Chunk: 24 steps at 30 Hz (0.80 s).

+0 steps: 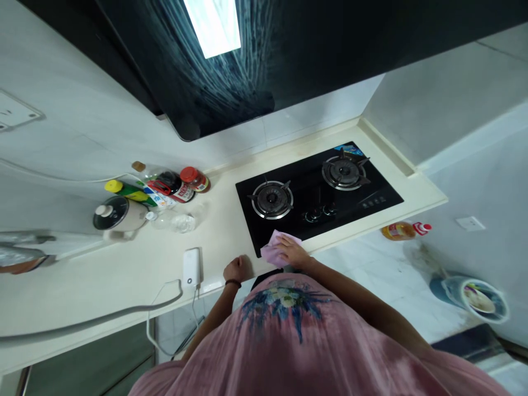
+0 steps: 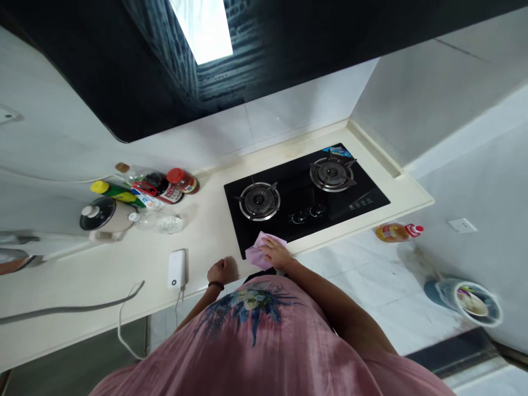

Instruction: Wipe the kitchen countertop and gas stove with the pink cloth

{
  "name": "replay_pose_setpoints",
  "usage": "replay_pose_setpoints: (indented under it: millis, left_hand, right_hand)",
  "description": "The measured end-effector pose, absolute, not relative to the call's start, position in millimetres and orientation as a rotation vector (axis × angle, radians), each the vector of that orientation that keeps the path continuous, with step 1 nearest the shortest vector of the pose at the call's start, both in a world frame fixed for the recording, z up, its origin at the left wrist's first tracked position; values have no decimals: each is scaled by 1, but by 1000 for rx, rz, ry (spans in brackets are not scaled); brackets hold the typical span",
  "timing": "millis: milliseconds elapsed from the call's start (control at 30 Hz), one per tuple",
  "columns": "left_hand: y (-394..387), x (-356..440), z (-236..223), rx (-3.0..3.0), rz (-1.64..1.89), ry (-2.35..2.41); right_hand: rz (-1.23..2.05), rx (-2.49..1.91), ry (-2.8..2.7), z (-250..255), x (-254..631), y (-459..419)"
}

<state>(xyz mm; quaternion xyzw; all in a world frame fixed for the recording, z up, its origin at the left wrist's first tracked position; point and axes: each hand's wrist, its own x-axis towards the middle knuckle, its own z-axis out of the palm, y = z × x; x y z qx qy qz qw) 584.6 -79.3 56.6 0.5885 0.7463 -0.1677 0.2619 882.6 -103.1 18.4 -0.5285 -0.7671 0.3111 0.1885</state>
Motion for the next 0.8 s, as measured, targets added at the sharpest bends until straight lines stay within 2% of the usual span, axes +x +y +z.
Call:
replay_pose_setpoints:
  millis: [133,267,433,700,800]
  left_hand:
    - [-80,583,54,1600,-442,2019]
    - [-80,583,54,1607,-430,2023]
    - [-79,582,54,1587,-426,2018]
    - [-76,580,50,1585,-414,1996]
    - [-75,579,51,1585,-413,1994]
  right_hand:
    - [883,-1719,-2239,24,887,-72]
    - [811,-2085,-2088,32,920,-32]
    - [724,-2314,-1927,35,953,-18]
    - [615,-2375,-1971,18,868,-84]
    - [554,-2437,-1905,22,870,-77]
